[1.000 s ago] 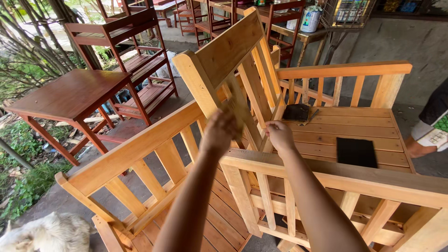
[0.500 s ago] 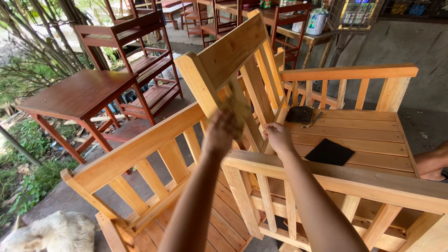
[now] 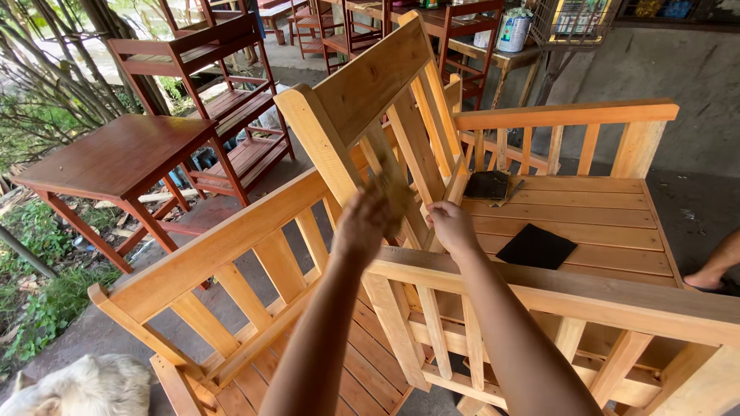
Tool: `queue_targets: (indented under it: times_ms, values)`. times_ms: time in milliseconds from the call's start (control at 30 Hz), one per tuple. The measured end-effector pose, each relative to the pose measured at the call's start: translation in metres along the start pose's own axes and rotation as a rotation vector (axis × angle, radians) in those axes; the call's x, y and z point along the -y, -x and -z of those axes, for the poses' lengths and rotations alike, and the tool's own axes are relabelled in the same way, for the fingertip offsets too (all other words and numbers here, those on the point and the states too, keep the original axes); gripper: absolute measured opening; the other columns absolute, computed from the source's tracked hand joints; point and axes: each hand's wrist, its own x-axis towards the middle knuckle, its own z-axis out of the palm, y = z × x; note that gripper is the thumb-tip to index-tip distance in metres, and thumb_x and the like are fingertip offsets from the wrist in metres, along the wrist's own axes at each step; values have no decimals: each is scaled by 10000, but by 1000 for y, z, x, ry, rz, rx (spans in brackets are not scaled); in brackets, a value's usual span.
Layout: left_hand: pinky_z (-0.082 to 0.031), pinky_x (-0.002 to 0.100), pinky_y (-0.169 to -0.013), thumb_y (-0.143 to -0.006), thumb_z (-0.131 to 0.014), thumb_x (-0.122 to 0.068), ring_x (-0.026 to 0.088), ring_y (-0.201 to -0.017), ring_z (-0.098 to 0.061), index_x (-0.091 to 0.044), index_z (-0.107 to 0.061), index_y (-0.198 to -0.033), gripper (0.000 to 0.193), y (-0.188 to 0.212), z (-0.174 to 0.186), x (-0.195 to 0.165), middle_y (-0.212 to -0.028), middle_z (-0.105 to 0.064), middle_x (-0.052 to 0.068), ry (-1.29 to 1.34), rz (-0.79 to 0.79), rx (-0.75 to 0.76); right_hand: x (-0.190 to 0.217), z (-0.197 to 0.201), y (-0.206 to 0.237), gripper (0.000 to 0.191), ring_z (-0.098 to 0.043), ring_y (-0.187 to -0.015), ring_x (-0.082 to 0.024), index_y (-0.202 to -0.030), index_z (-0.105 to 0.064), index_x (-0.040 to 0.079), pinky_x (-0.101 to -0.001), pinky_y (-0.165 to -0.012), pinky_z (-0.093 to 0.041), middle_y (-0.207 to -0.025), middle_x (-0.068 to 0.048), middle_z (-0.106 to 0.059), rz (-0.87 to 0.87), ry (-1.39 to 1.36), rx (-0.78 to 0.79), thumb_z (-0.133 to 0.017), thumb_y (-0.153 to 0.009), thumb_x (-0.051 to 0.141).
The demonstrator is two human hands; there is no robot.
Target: The person sands a light-colored wooden bench with sandpaper, rubbing the backrest, armrests and seat slats by hand. They steady the bench with one hand while sanding different surfaces, then flip the bench over to sand its underside and legs.
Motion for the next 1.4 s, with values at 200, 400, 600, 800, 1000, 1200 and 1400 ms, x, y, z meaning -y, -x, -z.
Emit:
queue_targets:
  times_ms: [200, 400, 600, 800, 1000, 1200, 1400]
  values:
    - [-35, 495, -1260, -944, -504, -289, 219, -1512, -263, -252, -653, -1338, 423, 32, -20, -18, -1503, -503, -103, 131, -207, -48, -8, 5, -4, 247, -701, -816, -151, -1134, -709, 7, -293, -787, -550, -922, -83, -747, -42, -43, -33, -568, -994, 154]
    - [3, 473, -1280, -1015, -474, -296, 226, -1555, -209, -235, -669, -1336, 381, 7, 4, -21, -1514, -506, -93, 181, -146, 50, -7, 5, -7, 241, -707, -823, -149, -1121, -697, -14, -284, -795, -553, -915, -78, -748, -32, 13, -2, -570, -982, 136]
    - [32, 532, -1253, -995, -441, -332, 228, -1568, -65, -303, -616, -1366, 412, 28, 4, -18, -1617, -350, -128, 302, -153, 77, -6, 6, -4, 236, -706, -824, -158, -1113, -698, -18, -288, -792, -563, -907, -86, -740, -16, 11, 13, -566, -981, 127]
    - [22, 500, -1251, -998, -432, -403, 238, -1560, -71, -340, -572, -1448, 475, 20, 2, -19, -1624, -320, -141, 124, -141, -26, -8, 6, -1, 239, -720, -834, -157, -1123, -701, -21, -283, -798, -571, -928, -91, -756, -26, 30, -10, -577, -981, 127]
    - [31, 526, -1239, -995, -441, -323, 247, -1566, -16, -444, -505, -1442, 467, 33, 8, -6, -1681, -168, -167, 178, -202, 130, 1, 5, 1, 253, -729, -847, -148, -1135, -706, -14, -272, -804, -583, -940, -90, -768, -20, -2, -23, -584, -982, 146]
    - [-3, 541, -1257, -1001, -435, -316, 218, -1572, -37, -454, -518, -1421, 450, 40, -9, 3, -1673, -178, -221, 237, -215, 79, 9, 1, 3, 262, -722, -846, -140, -1152, -708, 18, -283, -800, -548, -925, -80, -764, -40, 216, -38, -595, -981, 180]
    - [-37, 533, -1260, -985, -450, -312, 263, -1564, -77, -394, -438, -1531, 552, 54, -26, 4, -1665, -224, -188, 230, -144, -58, 5, -11, 2, 244, -719, -853, -162, -1122, -725, 23, -297, -807, -549, -918, -80, -766, 29, 205, -17, -604, -969, 169]
